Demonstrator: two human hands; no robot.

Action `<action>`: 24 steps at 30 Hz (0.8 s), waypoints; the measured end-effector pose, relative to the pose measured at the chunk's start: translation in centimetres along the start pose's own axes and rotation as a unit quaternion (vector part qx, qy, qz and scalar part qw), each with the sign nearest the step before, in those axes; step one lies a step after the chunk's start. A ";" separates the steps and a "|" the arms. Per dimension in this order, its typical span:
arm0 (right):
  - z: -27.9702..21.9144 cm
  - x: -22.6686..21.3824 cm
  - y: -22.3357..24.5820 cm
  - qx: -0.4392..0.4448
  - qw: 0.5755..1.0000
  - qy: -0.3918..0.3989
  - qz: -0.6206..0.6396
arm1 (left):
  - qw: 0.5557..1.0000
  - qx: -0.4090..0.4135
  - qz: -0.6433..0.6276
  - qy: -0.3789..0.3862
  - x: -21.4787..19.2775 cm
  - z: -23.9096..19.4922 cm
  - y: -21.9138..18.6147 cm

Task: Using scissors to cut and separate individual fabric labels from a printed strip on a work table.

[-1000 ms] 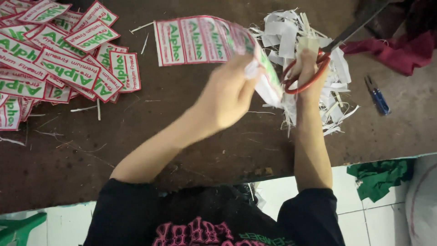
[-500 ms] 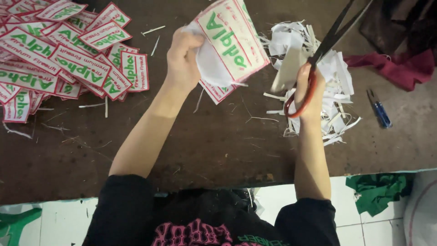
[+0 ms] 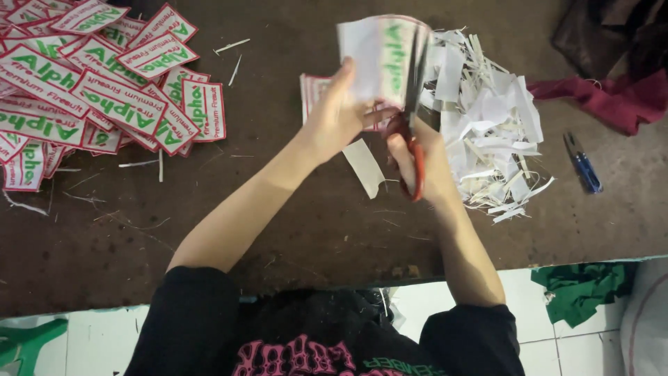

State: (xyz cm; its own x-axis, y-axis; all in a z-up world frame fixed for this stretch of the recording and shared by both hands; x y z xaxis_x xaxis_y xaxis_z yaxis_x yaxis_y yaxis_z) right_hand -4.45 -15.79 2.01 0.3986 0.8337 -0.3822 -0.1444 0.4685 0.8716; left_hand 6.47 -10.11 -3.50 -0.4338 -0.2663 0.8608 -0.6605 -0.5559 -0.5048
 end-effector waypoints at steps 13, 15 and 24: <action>-0.4 0.1 -3.2 0.030 0.999 -0.026 -0.030 | 0.940 0.147 0.258 -0.167 1.6 -2.4 -1.6; -0.4 -0.1 -3.7 0.062 0.995 -0.026 -0.080 | 0.915 0.199 0.318 -0.147 2.2 -2.3 -3.4; -1.0 -1.0 -0.7 0.104 0.991 0.036 0.081 | 0.762 0.342 0.515 -0.193 3.1 -4.3 -14.2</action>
State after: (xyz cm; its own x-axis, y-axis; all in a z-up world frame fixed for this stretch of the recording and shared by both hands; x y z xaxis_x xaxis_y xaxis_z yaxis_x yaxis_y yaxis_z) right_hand -5.67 -16.65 1.50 0.3184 0.9154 -0.2462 -0.0079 0.2623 0.9650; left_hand 11.87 0.35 6.03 -0.2063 -0.9771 0.0522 0.4410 -0.1405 -0.8864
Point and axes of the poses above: each hand's wrist, its own z-axis towards the middle knuckle, its own x-axis out of the palm, y = z × x, the point moved 9 cm from there along z, towards the middle knuckle, and after that the axes turned 10 degrees about -y, right-handed, at the moved point
